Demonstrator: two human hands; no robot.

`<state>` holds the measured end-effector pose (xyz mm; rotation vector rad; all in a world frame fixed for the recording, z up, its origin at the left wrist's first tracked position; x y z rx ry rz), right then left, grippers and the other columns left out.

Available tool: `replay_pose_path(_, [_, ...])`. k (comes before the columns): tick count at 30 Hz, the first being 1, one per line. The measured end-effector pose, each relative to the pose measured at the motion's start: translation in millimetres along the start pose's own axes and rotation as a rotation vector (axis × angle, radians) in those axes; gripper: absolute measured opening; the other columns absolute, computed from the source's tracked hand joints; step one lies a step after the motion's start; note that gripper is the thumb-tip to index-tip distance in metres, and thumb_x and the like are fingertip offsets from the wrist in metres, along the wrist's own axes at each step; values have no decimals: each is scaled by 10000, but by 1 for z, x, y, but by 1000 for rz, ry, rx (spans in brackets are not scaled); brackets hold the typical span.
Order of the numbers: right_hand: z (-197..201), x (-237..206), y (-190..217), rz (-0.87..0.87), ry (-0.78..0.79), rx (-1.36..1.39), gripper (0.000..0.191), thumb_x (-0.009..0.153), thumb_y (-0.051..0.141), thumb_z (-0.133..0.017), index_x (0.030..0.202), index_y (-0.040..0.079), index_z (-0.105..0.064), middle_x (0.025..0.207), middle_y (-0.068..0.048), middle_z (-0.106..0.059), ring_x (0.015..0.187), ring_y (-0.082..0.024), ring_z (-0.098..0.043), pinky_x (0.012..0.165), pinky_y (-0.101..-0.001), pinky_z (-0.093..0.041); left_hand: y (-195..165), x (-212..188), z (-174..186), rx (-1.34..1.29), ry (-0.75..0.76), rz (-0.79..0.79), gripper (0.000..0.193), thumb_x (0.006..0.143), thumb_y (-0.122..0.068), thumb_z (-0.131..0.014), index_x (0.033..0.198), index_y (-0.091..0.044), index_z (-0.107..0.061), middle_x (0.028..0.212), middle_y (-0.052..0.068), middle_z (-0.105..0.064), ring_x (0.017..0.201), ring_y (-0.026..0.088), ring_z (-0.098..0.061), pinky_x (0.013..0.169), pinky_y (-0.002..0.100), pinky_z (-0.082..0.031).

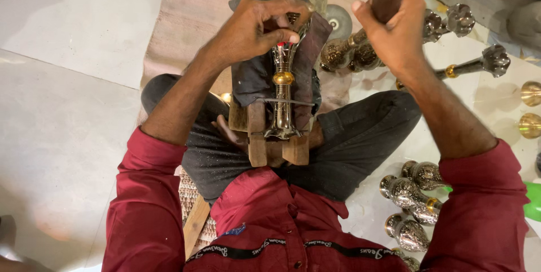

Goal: The person sits cross-legged on the floor with an ornate brass vase clamped in a wooden jig on their lap. They hold a small punch against the vase surface and strike it with a wooden mallet to hammer decorative patterns, repositioning the vase and punch repeatedly to work different areas.

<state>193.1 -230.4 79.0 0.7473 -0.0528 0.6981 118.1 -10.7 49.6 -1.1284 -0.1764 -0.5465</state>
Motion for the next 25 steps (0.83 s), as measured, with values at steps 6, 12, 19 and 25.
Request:
replay_pose_path(6, [-1, -21, 28, 126, -53, -114, 256, 1007, 54, -800, 1210, -12, -658, 1011, -131, -756, 871, -209, -748, 772, -379, -596, -4, -2, -1, -77, 16, -10, 487, 997, -61, -775, 1455, -78, -609, 899, 44, -772, 710, 90, -693, 611, 252, -585])
replay_pose_path(12, [3, -39, 9, -70, 52, -427, 278, 963, 117, -764, 1207, 30, -666, 940, -128, -743, 741, -209, -722, 667, -376, -574, 3, -7, 4, -98, -58, 34, 369, 999, -54, -751, 1355, -99, -662, 1066, 95, -741, 759, 127, -703, 621, 269, -604])
replay_pose_path(19, [-38, -94, -11, -185, 89, -181, 405, 951, 291, -782, 1128, -15, -585, 822, -229, -674, 726, -391, -689, 648, -473, -512, 13, -64, 48, -320, -452, -1, 467, 1067, -7, -732, 1485, -68, -534, 1382, 160, -630, 1110, 211, -733, 973, 353, -689])
replay_pose_path(25, [-88, -132, -36, -363, 108, -49, 465, 986, 369, -758, 1162, 8, -525, 849, -228, -688, 786, -380, -704, 661, -468, -522, 38, -101, 41, -332, -475, 166, 446, 1072, 23, -760, 1465, -101, -589, 1206, 144, -731, 1073, 237, -771, 925, 353, -707])
Point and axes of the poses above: each hand's wrist, its own x-axis towards the middle knuckle, its own z-axis out of the back of the hand, y = z × x, the point moved 9 cm from there along x, towards the middle knuckle
